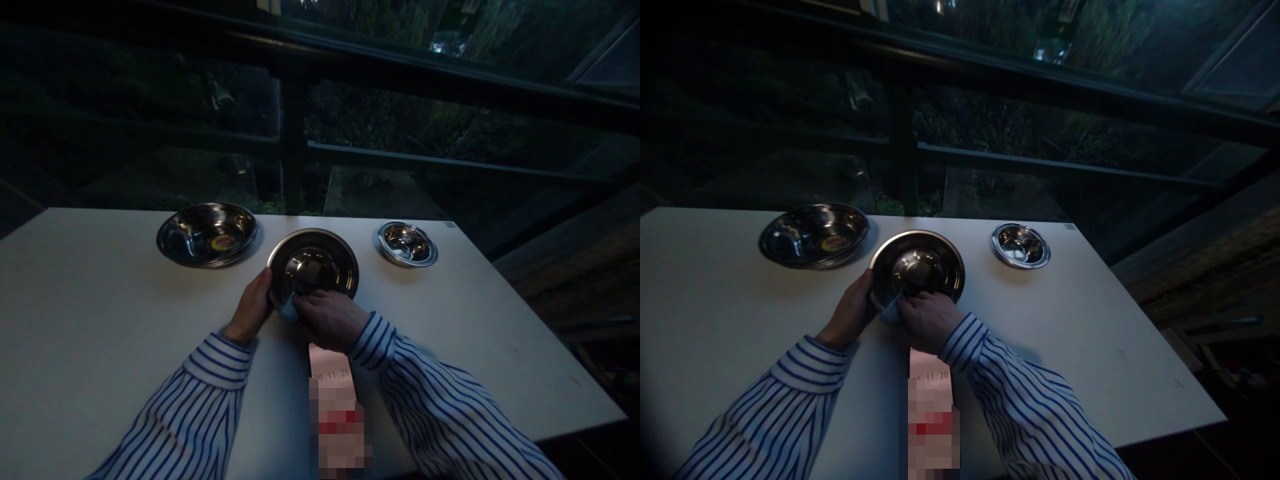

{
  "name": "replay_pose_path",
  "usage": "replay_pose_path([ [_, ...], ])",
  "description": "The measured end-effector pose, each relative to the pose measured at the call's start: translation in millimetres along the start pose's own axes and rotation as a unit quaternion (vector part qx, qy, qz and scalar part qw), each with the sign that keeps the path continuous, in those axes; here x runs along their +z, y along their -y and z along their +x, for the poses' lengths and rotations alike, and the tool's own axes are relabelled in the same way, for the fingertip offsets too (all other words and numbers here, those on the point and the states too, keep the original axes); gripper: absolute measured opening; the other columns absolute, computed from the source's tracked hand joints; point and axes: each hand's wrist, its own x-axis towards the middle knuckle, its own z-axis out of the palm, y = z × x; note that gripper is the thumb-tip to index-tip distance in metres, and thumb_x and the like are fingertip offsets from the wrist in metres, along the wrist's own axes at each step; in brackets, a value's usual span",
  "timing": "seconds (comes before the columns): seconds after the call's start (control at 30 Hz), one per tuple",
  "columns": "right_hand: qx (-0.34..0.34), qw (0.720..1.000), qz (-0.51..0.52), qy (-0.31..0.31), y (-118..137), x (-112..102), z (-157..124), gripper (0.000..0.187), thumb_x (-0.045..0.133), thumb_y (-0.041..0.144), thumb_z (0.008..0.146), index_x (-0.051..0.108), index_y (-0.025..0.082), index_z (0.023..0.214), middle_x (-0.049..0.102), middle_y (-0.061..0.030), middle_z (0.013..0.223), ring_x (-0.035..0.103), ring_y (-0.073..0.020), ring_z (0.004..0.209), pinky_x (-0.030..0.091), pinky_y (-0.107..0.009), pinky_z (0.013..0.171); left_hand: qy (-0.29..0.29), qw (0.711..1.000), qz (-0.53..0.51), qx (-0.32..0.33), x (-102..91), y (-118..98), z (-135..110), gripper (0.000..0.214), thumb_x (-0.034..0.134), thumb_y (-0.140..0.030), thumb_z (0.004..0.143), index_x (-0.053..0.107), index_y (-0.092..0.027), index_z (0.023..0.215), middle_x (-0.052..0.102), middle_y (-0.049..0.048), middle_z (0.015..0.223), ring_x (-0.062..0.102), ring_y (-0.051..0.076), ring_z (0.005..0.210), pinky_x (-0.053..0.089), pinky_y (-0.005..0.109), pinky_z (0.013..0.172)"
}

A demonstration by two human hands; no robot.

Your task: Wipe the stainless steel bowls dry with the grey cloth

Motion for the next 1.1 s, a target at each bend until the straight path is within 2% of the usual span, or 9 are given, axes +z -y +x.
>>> replay_pose_path([
  [0.1,0.006,1.0,-0.001,0.005,-0.3,-3.5,-0.8,0.037,0.054,0.03,0.079,0.053,0.013,0.112,0.065,-0.0116,0.101,0.058,-0.0252,0.091,0.047,-0.037,0.074,-0.003,1.0,-0.021,-0.007,2.0,2.0,1.3,0.06,0.037,-0.063,0.078,0.064,-0.011,0.094,0.07,0.0096,0.086,0.058,0.024,0.088,0.043,0.033,0.077],
  [0.3,0.02,0.999,0.005,-0.024,9.0,5.2,18.6,0.046,0.037,0.033,0.089,0.039,0.005,0.125,0.056,-0.0177,0.117,0.052,-0.0246,0.104,0.044,-0.037,0.082,-0.004,1.0,0.0,-0.012,-1.0,1.5,1.4,0.059,0.037,-0.062,0.078,0.065,-0.012,0.092,0.07,0.0086,0.086,0.058,0.024,0.088,0.043,0.034,0.079],
  [0.5,0.009,1.0,0.004,0.004,-1.3,-3.2,-1.8,0.034,0.053,0.029,0.081,0.054,0.015,0.111,0.065,-0.0108,0.1,0.058,-0.0237,0.092,0.045,-0.035,0.076,0.001,1.0,-0.001,0.001,1.0,2.5,0.8,0.057,0.034,-0.058,0.081,0.064,-0.012,0.099,0.068,0.0102,0.098,0.057,0.024,0.094,0.041,0.033,0.083],
  [0.6,0.013,1.0,0.004,0.009,-1.0,-5.5,-3.9,0.031,0.054,0.03,0.08,0.055,0.015,0.108,0.065,-0.0099,0.098,0.059,-0.0237,0.09,0.045,-0.035,0.076,0.018,1.0,-0.004,-0.002,2.1,3.8,1.6,0.058,0.033,-0.058,0.082,0.063,-0.012,0.1,0.068,0.0103,0.099,0.057,0.025,0.095,0.041,0.034,0.084],
  [0.7,0.022,1.0,0.008,-0.007,5.7,-1.4,7.2,0.036,0.046,0.032,0.086,0.05,0.012,0.116,0.062,-0.0128,0.106,0.056,-0.0226,0.096,0.044,-0.034,0.081,0.023,1.0,0.018,-0.007,0.9,2.4,1.7,0.057,0.032,-0.057,0.083,0.063,-0.013,0.1,0.068,0.0087,0.1,0.057,0.023,0.095,0.04,0.032,0.084],
  [0.83,0.036,0.999,0.007,-0.027,11.7,3.9,16.5,0.046,0.04,0.035,0.089,0.042,0.007,0.124,0.056,-0.0159,0.117,0.052,-0.0241,0.104,0.043,-0.034,0.084,-0.002,0.999,0.037,-0.003,-1.1,-0.1,0.7,0.055,0.032,-0.057,0.083,0.064,-0.013,0.095,0.068,0.0075,0.094,0.058,0.022,0.091,0.041,0.03,0.082],
  [0.97,0.03,0.999,0.003,-0.009,6.3,-0.2,4.6,0.037,0.047,0.03,0.085,0.05,0.011,0.117,0.063,-0.0125,0.106,0.056,-0.0243,0.096,0.044,-0.035,0.078,-0.012,0.999,0.029,0.003,-0.1,1.2,0.8,0.055,0.032,-0.057,0.083,0.063,-0.013,0.09,0.068,0.0079,0.091,0.058,0.022,0.086,0.042,0.03,0.077],
  [1.1,0.028,1.0,0.001,0.005,2.3,-5.0,-2.0,0.03,0.052,0.03,0.082,0.056,0.014,0.106,0.065,-0.0113,0.098,0.058,-0.0249,0.09,0.045,-0.036,0.075,0.0,1.0,0.004,0.002,1.1,4.8,2.5,0.056,0.032,-0.057,0.083,0.063,-0.012,0.095,0.068,0.0085,0.092,0.058,0.022,0.087,0.042,0.031,0.077],
])
